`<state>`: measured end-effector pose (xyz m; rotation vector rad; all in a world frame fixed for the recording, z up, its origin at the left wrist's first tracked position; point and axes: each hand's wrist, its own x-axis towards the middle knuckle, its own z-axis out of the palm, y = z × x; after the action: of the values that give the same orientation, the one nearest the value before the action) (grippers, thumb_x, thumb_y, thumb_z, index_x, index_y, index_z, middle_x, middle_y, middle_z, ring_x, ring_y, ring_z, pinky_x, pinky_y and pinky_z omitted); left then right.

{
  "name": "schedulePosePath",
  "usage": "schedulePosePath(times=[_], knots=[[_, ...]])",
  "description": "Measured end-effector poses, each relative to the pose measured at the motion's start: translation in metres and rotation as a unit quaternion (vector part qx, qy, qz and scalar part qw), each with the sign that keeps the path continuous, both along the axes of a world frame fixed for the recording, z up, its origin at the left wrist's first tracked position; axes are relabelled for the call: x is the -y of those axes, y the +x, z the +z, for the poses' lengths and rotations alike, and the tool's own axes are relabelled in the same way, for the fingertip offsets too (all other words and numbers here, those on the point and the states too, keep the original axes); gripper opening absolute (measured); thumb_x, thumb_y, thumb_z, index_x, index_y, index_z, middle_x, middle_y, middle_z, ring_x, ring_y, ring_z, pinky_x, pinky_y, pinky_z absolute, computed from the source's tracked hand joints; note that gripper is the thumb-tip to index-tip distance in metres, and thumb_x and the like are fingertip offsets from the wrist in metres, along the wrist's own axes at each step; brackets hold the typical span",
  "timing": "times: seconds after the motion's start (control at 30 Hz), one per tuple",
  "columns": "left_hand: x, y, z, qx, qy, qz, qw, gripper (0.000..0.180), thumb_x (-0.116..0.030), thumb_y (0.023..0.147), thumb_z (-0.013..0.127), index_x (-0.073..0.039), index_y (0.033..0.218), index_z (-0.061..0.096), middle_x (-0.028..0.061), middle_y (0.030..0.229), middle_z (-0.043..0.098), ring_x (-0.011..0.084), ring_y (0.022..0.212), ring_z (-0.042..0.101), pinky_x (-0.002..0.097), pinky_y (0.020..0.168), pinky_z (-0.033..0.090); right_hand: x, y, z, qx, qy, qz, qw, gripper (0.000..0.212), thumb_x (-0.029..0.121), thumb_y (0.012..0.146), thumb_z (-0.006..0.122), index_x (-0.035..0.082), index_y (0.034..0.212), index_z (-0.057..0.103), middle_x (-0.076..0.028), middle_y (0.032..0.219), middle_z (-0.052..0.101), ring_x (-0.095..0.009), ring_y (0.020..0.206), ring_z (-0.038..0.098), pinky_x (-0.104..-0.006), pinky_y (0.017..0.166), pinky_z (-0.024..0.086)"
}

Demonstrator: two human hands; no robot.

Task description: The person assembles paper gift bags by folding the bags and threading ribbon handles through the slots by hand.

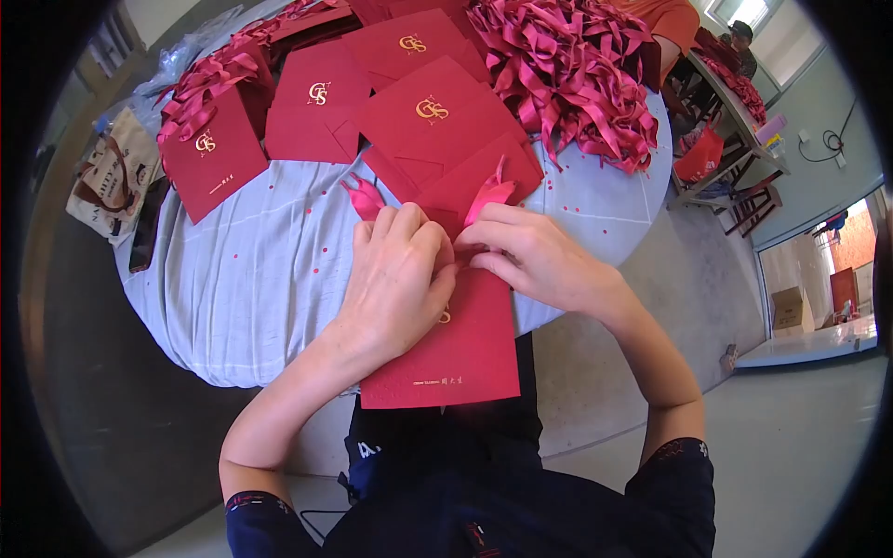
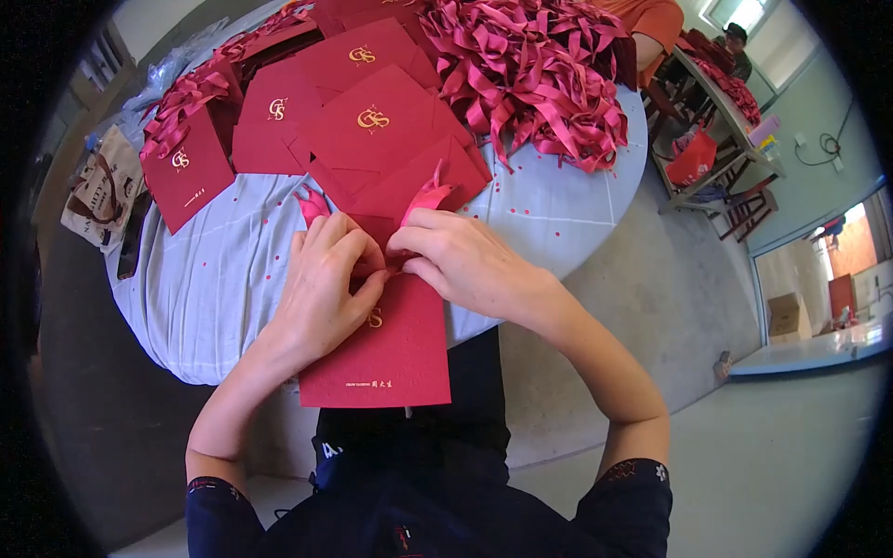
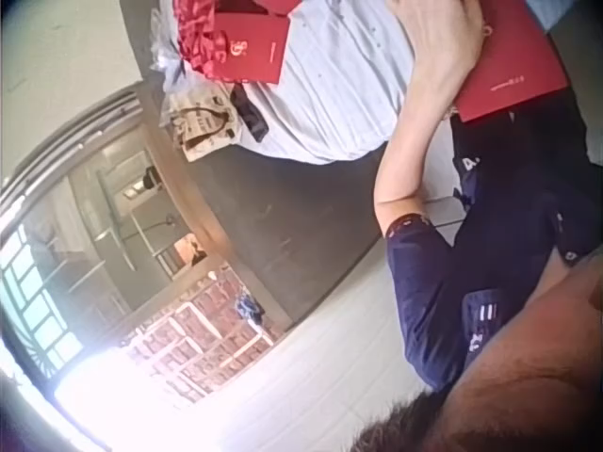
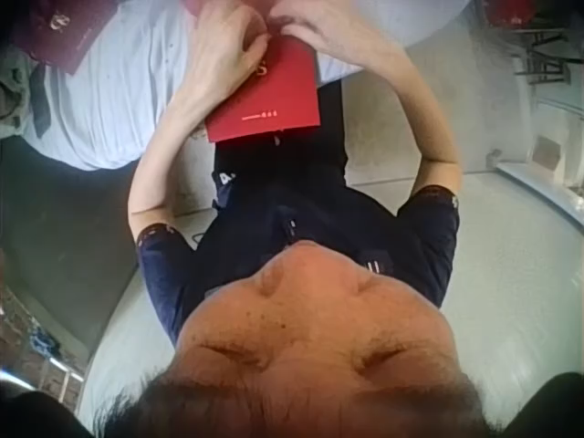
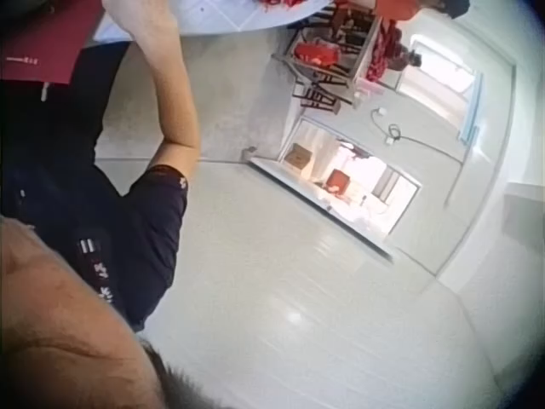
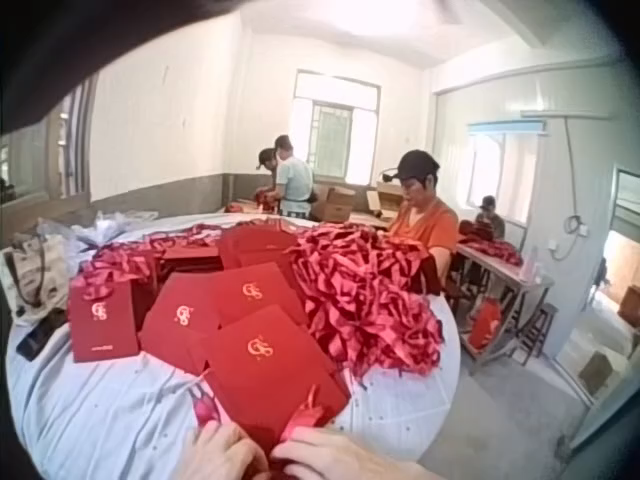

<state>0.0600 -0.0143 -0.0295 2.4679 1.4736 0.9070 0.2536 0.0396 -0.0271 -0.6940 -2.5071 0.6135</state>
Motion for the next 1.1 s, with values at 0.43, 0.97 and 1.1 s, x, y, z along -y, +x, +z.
schedulePosePath(times=[0.43, 0.97, 1.1], knots=[[0.005, 0.005, -0.016, -0.129, 0.175, -0.049, 0.975, 0.02, 0.003, 0.066, 0.066, -0.002, 0.075, 0.048, 0.0122, 0.075, 0.047, 0.0268, 0.068, 0.05, 0.0355, 0.062, 0.044, 0.004, -0.007, -0.02, -0.048, 0.067, 0.011, 0.997, 0.019, -0.001, 0.073, 0.065, -0.001, 0.088, 0.054, -0.013, 0.087, 0.052, -0.032, 0.074, 0.058, -0.0384, 0.065, 0.049], [0.006, -0.004, -0.012, -0.008, 0.063, -0.044, 0.997, 0.018, -0.006, 0.074, 0.073, -0.002, 0.083, 0.059, 0.0105, 0.081, 0.055, 0.0275, 0.076, 0.053, 0.0369, 0.067, 0.045, 0.01, 0.0, -0.025, -0.14, -0.059, -0.211, 0.966, 0.016, 0.011, 0.084, 0.069, -0.002, 0.08, 0.06, -0.005, 0.072, 0.052, -0.011, 0.058, 0.05, -0.0263, 0.051, 0.041], [0.004, 0.002, -0.016, -0.074, 0.115, -0.027, 0.99, 0.018, -0.005, 0.073, 0.071, -0.003, 0.079, 0.054, 0.0107, 0.077, 0.05, 0.0266, 0.073, 0.051, 0.0379, 0.064, 0.044, 0.012, -0.014, -0.026, -0.103, -0.059, -0.232, 0.965, 0.022, 0.017, 0.083, 0.071, -0.001, 0.078, 0.059, -0.007, 0.07, 0.053, -0.014, 0.058, 0.053, -0.0294, 0.052, 0.043]])
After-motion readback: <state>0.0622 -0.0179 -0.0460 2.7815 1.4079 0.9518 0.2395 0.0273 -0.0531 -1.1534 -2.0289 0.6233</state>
